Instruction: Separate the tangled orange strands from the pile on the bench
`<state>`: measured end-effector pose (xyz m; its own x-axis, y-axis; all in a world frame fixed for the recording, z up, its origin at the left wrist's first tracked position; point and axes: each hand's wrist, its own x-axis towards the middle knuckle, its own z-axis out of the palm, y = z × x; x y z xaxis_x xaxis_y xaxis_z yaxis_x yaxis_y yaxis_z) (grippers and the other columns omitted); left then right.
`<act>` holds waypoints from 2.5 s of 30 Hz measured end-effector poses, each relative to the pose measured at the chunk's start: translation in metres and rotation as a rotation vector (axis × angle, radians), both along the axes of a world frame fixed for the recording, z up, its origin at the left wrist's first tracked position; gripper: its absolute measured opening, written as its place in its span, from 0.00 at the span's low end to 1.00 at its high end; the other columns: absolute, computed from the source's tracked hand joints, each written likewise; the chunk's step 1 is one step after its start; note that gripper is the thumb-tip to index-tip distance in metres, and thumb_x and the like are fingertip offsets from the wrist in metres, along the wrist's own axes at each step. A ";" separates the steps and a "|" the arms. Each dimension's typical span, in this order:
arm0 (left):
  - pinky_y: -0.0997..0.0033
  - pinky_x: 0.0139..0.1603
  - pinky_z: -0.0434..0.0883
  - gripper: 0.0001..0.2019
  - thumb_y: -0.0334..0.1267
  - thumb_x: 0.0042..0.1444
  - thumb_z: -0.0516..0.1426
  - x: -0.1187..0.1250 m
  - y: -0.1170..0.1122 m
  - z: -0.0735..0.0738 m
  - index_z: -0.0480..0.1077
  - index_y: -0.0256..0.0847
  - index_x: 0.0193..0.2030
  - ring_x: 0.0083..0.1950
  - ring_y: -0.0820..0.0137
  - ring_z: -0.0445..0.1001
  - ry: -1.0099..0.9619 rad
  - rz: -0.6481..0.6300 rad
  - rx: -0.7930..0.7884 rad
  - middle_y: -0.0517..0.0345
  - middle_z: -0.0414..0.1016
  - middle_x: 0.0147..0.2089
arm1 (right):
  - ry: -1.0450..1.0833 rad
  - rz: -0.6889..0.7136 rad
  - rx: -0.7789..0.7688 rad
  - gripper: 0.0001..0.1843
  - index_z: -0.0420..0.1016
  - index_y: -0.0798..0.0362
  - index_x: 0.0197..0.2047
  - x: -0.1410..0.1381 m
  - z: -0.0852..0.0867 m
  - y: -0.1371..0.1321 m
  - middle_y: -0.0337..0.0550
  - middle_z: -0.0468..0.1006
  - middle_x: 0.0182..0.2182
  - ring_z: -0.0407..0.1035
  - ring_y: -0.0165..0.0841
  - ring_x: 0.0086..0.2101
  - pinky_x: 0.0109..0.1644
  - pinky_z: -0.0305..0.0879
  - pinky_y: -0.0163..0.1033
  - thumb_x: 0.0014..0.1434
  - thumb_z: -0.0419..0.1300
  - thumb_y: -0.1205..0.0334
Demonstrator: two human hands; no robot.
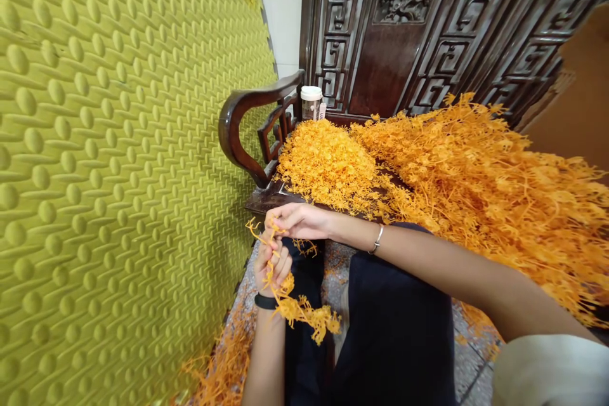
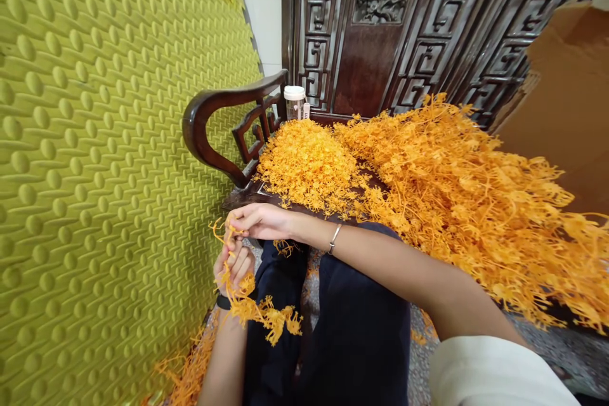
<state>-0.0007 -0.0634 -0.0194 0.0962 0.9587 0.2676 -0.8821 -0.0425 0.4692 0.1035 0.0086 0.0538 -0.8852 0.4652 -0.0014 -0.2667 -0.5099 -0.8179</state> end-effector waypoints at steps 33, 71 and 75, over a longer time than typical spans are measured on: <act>0.80 0.39 0.66 0.16 0.29 0.45 0.59 0.030 0.013 0.003 0.71 0.38 0.43 0.37 0.77 0.70 0.268 0.095 -0.479 0.57 0.73 0.41 | -1.073 -1.279 1.237 0.35 0.52 0.59 0.60 0.085 0.017 0.105 0.56 0.53 0.56 0.49 0.44 0.56 0.57 0.51 0.51 0.47 0.54 0.75; 0.78 0.31 0.62 0.11 0.36 0.42 0.63 0.026 0.013 0.002 0.66 0.38 0.31 0.26 0.77 0.69 0.404 0.309 -0.345 0.64 0.69 0.24 | -0.711 0.073 0.891 0.05 0.70 0.61 0.26 0.036 0.011 0.043 0.37 0.68 0.20 0.61 0.24 0.23 0.27 0.56 0.30 0.49 0.59 0.67; 0.77 0.31 0.63 0.12 0.36 0.42 0.63 0.029 0.012 0.004 0.70 0.37 0.35 0.25 0.78 0.66 0.442 0.275 -0.322 0.63 0.69 0.23 | -0.722 0.047 0.926 0.08 0.69 0.61 0.25 0.040 0.010 0.045 0.36 0.68 0.19 0.61 0.23 0.21 0.25 0.55 0.29 0.48 0.61 0.64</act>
<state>0.0283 -0.0510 -0.0156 -0.1308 0.9902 -0.0482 -0.5777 -0.0367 0.8154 0.1433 0.0538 0.0636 -0.8338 0.5188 -0.1886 0.4139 0.3615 -0.8355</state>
